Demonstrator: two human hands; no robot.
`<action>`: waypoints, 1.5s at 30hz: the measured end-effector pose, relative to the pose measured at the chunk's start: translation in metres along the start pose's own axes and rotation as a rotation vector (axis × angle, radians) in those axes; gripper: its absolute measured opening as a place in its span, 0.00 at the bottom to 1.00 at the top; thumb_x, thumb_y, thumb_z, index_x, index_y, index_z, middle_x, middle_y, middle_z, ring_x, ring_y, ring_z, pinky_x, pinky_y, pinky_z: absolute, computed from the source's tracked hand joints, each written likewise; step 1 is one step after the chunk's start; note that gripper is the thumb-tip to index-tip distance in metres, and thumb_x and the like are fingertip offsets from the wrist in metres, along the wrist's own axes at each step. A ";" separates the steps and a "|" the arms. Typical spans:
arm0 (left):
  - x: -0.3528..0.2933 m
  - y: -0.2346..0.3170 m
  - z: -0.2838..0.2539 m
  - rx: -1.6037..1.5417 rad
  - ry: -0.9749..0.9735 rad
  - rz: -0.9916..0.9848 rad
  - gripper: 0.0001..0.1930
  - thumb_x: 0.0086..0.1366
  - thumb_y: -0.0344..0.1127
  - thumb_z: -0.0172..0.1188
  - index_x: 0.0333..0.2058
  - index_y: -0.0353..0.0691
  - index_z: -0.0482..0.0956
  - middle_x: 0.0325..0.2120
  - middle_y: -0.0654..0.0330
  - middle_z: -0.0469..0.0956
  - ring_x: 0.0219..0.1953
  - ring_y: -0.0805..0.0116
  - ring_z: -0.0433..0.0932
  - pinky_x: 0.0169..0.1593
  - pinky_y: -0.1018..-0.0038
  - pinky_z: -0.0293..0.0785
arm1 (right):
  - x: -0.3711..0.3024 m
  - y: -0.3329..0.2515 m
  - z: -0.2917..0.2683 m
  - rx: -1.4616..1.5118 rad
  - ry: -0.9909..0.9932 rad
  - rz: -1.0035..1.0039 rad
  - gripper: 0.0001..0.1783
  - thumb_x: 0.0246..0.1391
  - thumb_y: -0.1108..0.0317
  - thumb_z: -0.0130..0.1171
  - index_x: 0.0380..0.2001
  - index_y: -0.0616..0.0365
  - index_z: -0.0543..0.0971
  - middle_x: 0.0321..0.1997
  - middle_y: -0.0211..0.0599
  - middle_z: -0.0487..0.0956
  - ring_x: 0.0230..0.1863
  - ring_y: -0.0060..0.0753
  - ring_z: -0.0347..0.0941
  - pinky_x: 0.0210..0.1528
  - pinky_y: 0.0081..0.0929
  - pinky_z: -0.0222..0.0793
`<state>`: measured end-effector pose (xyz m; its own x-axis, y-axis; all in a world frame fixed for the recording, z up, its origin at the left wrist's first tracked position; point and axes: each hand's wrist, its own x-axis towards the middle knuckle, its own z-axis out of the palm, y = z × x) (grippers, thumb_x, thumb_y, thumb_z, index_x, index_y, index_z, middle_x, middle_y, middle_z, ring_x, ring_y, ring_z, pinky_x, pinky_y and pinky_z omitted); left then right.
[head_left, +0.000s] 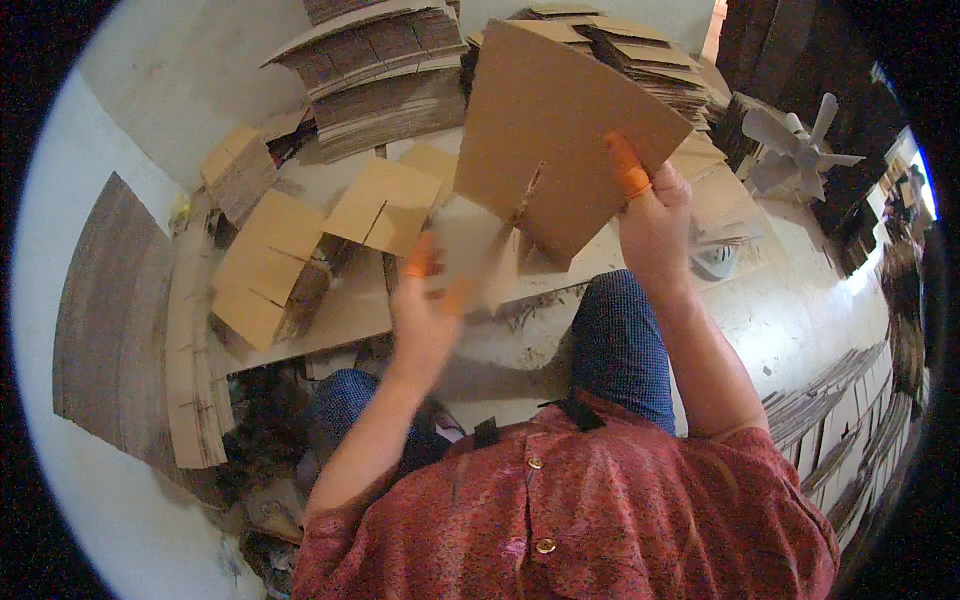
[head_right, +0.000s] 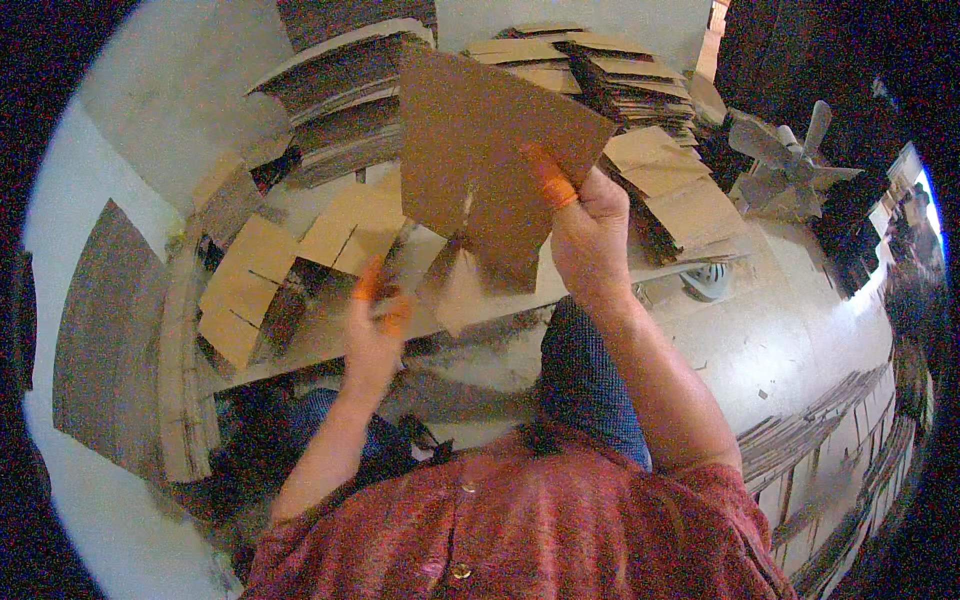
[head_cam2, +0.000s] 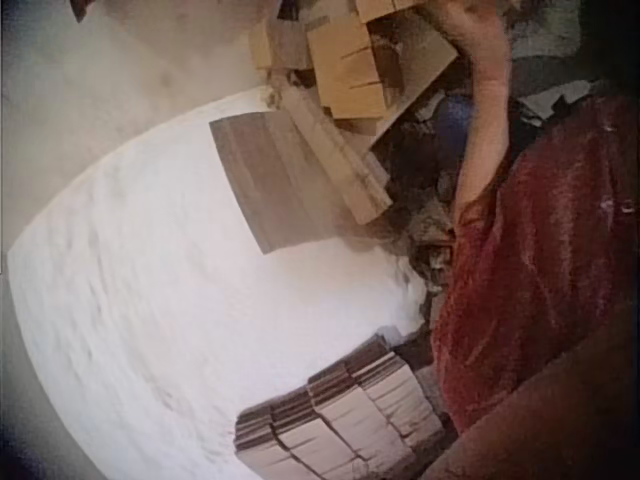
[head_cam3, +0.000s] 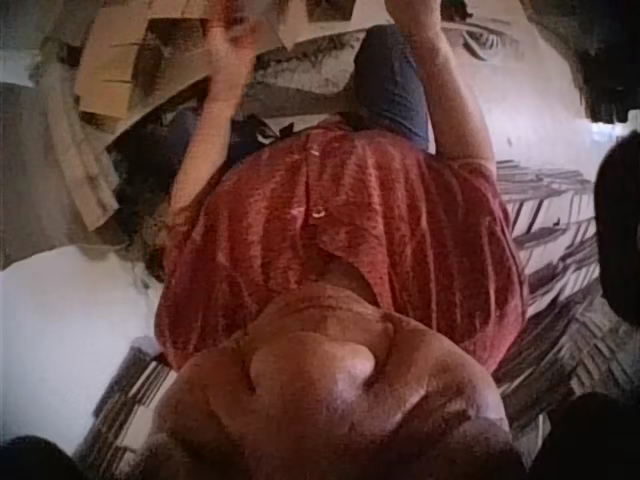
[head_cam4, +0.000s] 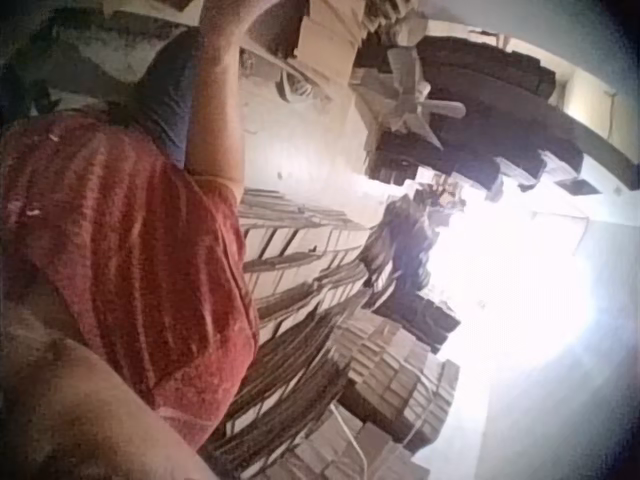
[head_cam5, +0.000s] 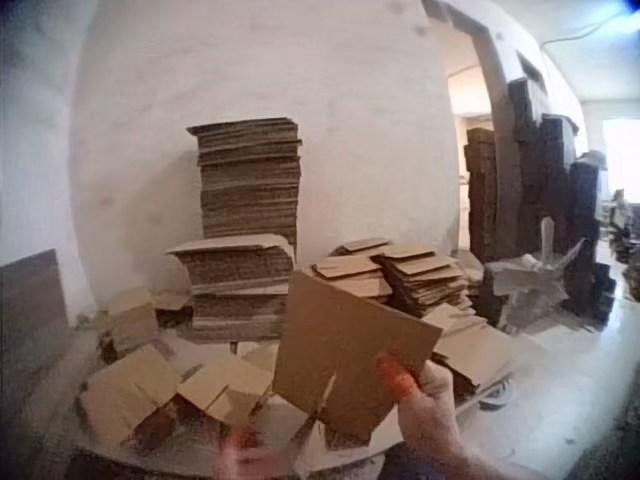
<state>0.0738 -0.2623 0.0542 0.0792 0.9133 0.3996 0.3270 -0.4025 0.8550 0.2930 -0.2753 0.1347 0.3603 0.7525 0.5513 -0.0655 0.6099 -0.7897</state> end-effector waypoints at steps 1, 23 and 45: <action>-0.007 0.008 0.013 -0.042 -0.035 0.005 0.18 0.57 0.32 0.55 0.46 0.33 0.68 0.37 0.48 0.73 0.36 0.64 0.73 0.38 0.74 0.70 | -0.001 -0.001 0.004 0.054 -0.025 0.042 0.11 0.54 0.72 0.51 0.41 0.61 0.75 0.35 0.25 0.76 0.34 0.14 0.67 0.35 0.13 0.63; 0.000 0.003 0.027 -0.250 -0.150 0.031 0.22 0.63 0.47 0.46 0.47 0.35 0.70 0.42 0.54 0.73 0.42 0.64 0.72 0.43 0.71 0.68 | -0.059 0.070 -0.034 -0.895 -0.251 -0.214 0.10 0.49 0.72 0.52 0.36 0.60 0.76 0.32 0.44 0.77 0.29 0.31 0.72 0.30 0.27 0.66; -0.003 -0.049 0.031 0.052 -0.106 0.129 0.36 0.58 0.33 0.52 0.61 0.38 0.43 0.62 0.55 0.44 0.64 0.62 0.42 0.62 0.66 0.44 | 0.025 -0.037 -0.081 -0.773 -0.021 -0.199 0.17 0.47 0.78 0.49 0.44 0.60 0.71 0.40 0.41 0.77 0.43 0.44 0.72 0.43 0.28 0.68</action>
<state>0.0871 -0.2434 0.0005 0.2217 0.8569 0.4653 0.3561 -0.5154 0.7794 0.3801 -0.2995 0.1555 0.2791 0.6569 0.7004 0.6646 0.3943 -0.6347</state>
